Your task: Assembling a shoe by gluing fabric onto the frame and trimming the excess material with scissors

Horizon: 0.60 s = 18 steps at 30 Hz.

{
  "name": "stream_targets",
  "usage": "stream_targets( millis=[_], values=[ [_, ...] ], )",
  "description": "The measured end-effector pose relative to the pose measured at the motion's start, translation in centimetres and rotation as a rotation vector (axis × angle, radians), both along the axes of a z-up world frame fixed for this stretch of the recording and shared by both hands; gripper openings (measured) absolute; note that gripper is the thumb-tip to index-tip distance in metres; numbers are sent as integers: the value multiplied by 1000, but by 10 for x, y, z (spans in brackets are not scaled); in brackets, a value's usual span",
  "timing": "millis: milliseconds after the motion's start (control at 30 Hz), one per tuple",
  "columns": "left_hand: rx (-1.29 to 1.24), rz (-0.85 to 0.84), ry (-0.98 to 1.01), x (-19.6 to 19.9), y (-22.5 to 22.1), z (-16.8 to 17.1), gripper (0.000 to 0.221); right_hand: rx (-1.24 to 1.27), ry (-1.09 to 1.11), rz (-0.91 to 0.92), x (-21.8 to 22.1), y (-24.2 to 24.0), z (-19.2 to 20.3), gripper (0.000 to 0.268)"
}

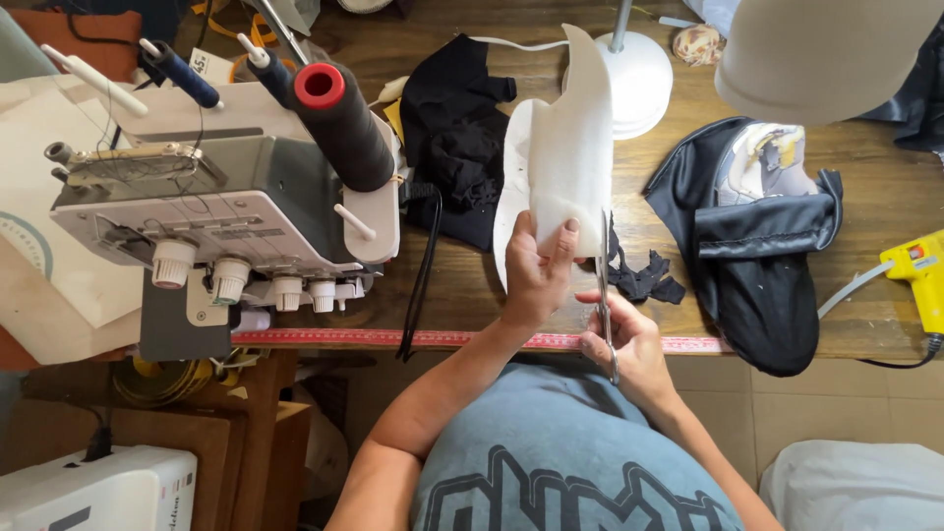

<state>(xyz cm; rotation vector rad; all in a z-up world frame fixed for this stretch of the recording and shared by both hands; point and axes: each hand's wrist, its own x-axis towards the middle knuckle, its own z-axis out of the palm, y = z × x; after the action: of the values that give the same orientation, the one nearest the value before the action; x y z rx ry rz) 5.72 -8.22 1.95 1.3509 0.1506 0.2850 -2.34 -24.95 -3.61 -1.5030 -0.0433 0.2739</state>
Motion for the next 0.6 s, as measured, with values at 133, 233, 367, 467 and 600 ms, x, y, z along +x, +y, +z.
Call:
stream_targets(
  millis=[133, 233, 367, 467, 600],
  values=[
    [1, -16, 9, 1, 4, 2, 28, -33, 0, -54, 4, -1, -4, 47],
    [-1, -16, 16, 3, 8, -3, 28, -86, 22, -84, 2, -5, -5, 28],
    [-38, -45, 35, 2, 10, -7, 30, -111, 41, -88, -1, -5, 2, 27],
    [-57, -73, 61, 1, 9, -1, 32, -149, 49, -109, -5, -7, 7, 22],
    [-25, -97, 83, 1, 8, 11, 31, -131, 48, -109, -8, -18, 4, 21]
  ],
)
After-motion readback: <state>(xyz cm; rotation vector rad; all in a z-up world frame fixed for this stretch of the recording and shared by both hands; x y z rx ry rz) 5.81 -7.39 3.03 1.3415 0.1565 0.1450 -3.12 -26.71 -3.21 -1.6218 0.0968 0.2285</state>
